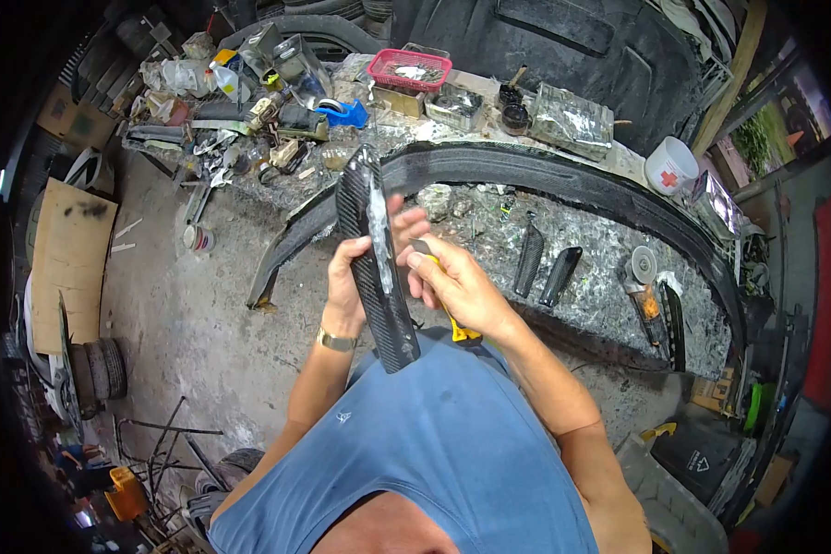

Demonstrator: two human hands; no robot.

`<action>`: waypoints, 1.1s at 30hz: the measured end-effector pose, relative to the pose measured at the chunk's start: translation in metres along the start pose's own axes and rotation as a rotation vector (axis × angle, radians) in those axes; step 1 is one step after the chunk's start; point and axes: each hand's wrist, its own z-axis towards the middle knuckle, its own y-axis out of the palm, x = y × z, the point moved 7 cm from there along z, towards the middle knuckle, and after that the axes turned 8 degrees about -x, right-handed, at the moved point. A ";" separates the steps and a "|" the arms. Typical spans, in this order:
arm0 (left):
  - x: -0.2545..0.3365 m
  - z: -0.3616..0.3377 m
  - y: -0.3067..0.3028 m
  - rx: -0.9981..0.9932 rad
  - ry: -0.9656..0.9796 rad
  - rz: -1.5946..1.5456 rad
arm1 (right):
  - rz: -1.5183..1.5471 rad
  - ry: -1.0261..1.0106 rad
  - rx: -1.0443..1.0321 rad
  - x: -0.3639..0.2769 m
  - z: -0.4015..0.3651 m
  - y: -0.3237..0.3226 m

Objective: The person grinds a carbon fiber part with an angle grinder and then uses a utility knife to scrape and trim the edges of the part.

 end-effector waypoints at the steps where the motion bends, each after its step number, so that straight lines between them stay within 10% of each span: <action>1: -0.005 -0.006 -0.007 0.047 -0.052 0.031 | 0.065 0.018 0.028 -0.001 -0.004 -0.002; 14: 0.024 -0.042 -0.025 0.190 -0.365 0.447 | -0.130 0.052 0.005 0.001 -0.005 -0.011; 33: -0.015 -0.065 -0.042 0.090 -0.632 0.150 | -0.073 0.140 -0.026 0.020 -0.001 0.004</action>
